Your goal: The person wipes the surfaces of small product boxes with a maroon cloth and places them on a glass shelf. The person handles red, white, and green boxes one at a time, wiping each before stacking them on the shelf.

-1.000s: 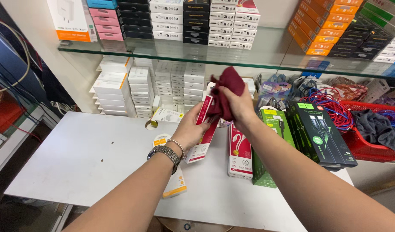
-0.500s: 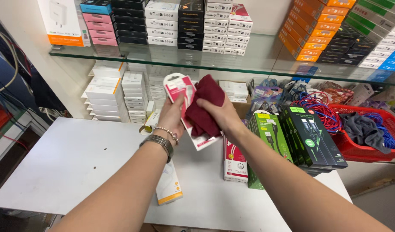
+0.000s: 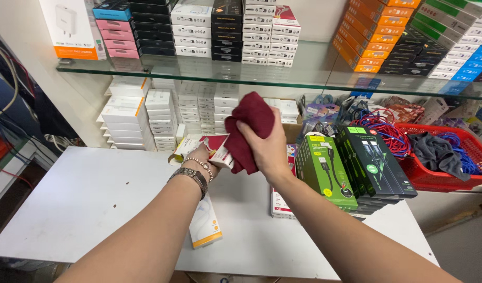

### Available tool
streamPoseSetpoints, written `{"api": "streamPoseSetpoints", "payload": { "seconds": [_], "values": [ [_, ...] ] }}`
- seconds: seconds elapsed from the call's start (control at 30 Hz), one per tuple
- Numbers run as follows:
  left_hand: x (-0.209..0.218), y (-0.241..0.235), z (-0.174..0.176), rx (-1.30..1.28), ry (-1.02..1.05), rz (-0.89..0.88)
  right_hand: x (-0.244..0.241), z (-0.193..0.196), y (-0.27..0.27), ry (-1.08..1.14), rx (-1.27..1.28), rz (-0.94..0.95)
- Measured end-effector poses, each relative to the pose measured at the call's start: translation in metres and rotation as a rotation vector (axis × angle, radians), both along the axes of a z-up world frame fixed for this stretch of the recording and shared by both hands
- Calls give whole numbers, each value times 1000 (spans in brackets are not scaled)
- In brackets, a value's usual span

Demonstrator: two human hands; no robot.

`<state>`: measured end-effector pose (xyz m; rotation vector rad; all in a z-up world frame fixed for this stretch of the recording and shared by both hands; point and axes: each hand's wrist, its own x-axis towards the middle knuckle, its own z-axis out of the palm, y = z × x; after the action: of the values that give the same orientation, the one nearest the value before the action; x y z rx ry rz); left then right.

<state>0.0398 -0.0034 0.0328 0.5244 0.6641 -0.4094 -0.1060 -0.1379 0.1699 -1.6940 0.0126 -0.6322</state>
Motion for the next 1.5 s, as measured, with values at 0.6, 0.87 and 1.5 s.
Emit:
{"api": "streamPoseSetpoints", "payload": {
  "seconds": [0.6,0.87,1.5],
  "values": [
    [-50,11,66,700,-570,-387,22,-98,-67,790,136,326],
    [-56,-18,127,753,-820,-560,-5,0,-94,660,238,379],
    [-8,-98,203,712,-1062,-687,21,85,-176,497,-20,282]
  ]
}}
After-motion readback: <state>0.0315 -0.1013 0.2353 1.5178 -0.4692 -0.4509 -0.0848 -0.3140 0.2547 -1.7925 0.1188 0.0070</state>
